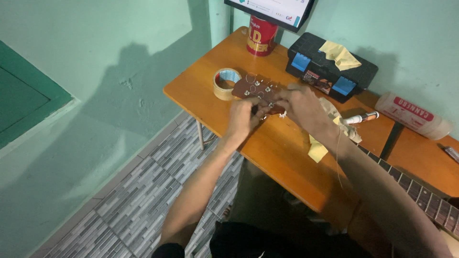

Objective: Cleaning an acoustic guitar with a cloth and restringing it by threading a new string through the bridge and tuning peg.

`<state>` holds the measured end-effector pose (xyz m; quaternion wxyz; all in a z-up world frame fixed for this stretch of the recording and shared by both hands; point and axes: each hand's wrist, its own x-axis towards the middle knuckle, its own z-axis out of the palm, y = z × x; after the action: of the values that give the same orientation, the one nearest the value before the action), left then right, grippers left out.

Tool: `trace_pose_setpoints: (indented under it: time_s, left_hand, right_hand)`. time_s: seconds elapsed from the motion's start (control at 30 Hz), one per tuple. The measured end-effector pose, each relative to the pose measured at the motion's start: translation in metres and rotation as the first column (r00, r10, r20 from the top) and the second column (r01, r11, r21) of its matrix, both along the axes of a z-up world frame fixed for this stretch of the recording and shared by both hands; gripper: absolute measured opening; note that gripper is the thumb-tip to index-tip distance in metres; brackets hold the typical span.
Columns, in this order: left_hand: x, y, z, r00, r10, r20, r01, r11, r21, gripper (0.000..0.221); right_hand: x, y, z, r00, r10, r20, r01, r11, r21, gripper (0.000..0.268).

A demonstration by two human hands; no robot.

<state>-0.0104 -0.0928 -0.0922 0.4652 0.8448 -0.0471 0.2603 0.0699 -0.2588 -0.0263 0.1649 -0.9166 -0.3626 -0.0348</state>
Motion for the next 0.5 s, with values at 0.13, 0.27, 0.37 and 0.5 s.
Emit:
trace_pose_setpoints:
  time_s: [0.13,0.27,0.37,0.5]
  left_hand:
    - [0.006,-0.006,-0.005,0.997,0.075,0.006,-0.076,0.995,0.058,0.007]
    - [-0.036,-0.012,0.06,0.954,0.129,-0.269,-0.132,0.991,0.007,0.017]
    - [-0.059,-0.007,0.069,0.916,0.149,-0.374,-0.164,0.986,-0.01,0.026]
    - [-0.053,0.02,0.011,0.981,0.189,0.052,-0.196,0.931,0.307,0.031]
  right_hand:
    - [0.0,-0.01,0.006,0.994,-0.107,0.031,0.109,0.99,-0.086,0.009]
    - [-0.019,-0.053,0.037,0.999,0.043,-0.009,-0.042,0.998,0.045,0.015]
    - [-0.006,-0.09,0.038,0.997,0.064,0.031,-0.064,0.998,-0.002,0.017]
    - [-0.006,-0.111,0.053,0.987,0.063,-0.149,-0.055,0.997,0.059,0.019]
